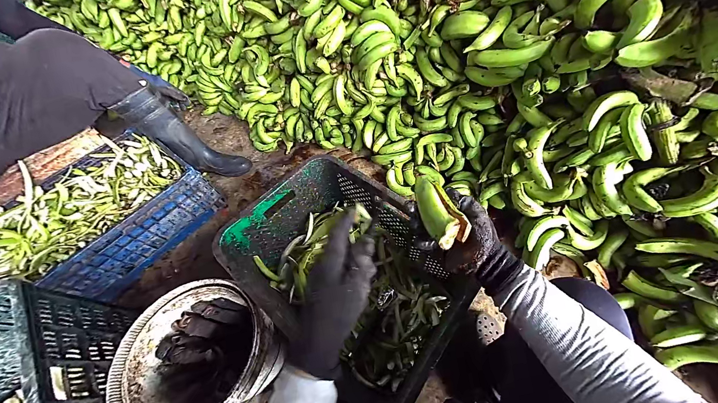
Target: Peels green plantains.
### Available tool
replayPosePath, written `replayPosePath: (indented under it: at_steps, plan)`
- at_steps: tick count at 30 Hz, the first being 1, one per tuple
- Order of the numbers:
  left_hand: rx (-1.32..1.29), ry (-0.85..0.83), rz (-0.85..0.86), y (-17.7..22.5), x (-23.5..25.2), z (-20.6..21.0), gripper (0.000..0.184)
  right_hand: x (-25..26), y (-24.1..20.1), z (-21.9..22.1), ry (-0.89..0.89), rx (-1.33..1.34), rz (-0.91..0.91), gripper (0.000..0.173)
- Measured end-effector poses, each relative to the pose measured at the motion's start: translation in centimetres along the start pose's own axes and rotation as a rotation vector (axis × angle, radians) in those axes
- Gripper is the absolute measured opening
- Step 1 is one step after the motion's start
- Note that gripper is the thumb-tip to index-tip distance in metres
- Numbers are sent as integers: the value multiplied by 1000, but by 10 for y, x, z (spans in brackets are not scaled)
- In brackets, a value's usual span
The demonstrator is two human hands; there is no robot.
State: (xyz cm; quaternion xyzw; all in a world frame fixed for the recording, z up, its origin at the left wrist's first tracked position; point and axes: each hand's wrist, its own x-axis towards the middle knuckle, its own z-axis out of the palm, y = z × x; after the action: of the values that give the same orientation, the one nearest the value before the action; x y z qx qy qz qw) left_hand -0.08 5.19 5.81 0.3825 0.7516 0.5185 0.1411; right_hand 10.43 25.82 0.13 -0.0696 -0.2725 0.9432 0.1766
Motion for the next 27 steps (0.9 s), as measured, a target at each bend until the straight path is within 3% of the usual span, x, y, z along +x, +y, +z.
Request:
replayPosePath:
  at_steps: [3, 6, 14, 17, 20, 22, 24, 27]
  plan:
    - [167, -74, 184, -8, -7, 36, 54, 0, 4, 13, 104, -102, -65, 50]
    - [120, -53, 329, -6, -12, 52, 45, 1, 10, 19, 42, -144, -123, 37]
    - [244, 62, 345, -10, -14, 57, 34, 2, 23, 24, 138, -216, -151, 34]
    - [183, -16, 253, -8, -14, 54, 34, 0, 24, 22, 113, -239, -107, 32]
    - [-236, -273, 13, 3, -12, 38, 35, -6, 15, 20, 2, -255, 54, 31]
    - [-466, -339, -139, 6, -10, 23, 34, -10, 4, 14, -155, -285, 231, 33]
    - [-510, -230, -157, 2, -6, 8, 32, -10, -7, 8, -299, -280, 349, 37]
    - [-568, 42, -90, -6, 5, -34, 22, -14, -20, 1, -381, -286, 355, 42]
